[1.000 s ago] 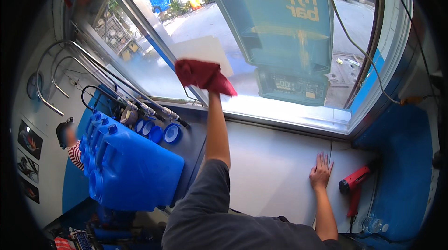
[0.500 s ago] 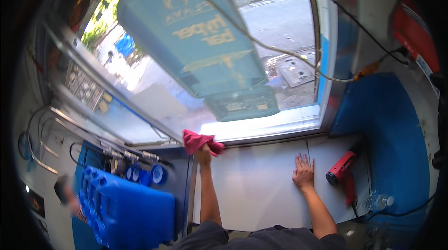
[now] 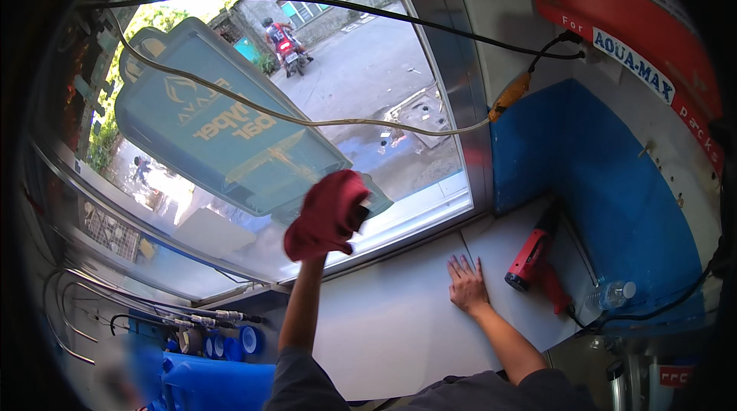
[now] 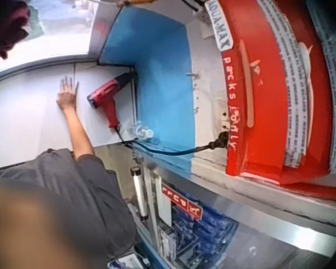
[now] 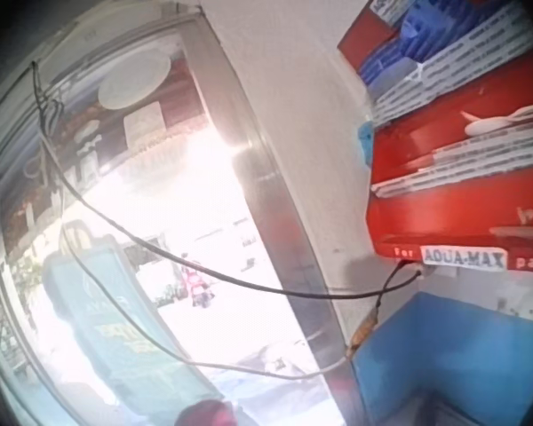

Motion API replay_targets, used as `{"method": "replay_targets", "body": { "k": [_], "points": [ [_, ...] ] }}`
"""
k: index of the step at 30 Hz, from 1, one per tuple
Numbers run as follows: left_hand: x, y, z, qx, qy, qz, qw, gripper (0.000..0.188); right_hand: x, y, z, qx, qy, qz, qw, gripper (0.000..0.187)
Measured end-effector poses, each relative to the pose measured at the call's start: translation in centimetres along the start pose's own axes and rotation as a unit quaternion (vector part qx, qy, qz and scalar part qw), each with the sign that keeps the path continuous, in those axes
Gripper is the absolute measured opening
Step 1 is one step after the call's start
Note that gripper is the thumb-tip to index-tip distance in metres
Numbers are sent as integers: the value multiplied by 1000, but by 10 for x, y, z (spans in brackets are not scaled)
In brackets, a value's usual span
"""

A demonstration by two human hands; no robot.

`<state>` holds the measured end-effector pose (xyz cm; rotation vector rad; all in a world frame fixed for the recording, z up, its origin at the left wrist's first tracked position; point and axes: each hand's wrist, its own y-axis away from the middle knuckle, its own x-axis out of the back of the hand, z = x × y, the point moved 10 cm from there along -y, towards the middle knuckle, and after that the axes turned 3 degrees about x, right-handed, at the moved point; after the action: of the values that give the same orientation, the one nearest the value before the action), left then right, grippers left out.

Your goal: The person wipes a white countertop and the interior glass window with a red cloth. They repeatedly wipe the same areas, occasionally folding the cloth, and briefly handle a red heat gun without using it.

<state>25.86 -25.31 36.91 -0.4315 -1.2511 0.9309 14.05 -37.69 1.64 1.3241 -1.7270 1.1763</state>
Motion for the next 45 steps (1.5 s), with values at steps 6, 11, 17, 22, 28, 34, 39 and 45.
{"method": "replay_targets", "body": {
  "k": [6,11,17,22,28,34,39,45],
  "points": [
    [-197,28,-5,262,251,-427,828,37,6,0,1,7,-8,25,1000,57],
    [-190,-32,-39,147,442,-257,846,50,-5,-1,4,-4,-5,4,1000,55],
    [-116,-88,-90,126,184,-80,971,52,-7,0,3,0,2,6,1000,57],
    [-155,-138,-82,64,105,-63,990,46,-5,-1,3,-3,-24,12,1000,58],
    [-220,-109,-102,101,114,-107,983,39,-8,1,4,-1,-33,13,999,57],
    [-261,-25,-95,220,286,-174,916,32,-4,0,3,1,-21,25,999,56],
    [-264,21,-34,257,168,-348,886,34,-3,0,3,-3,-14,23,1000,56],
    [-196,-76,-19,130,225,-205,944,45,-6,0,5,-5,-22,21,1000,56]
  ]
}}
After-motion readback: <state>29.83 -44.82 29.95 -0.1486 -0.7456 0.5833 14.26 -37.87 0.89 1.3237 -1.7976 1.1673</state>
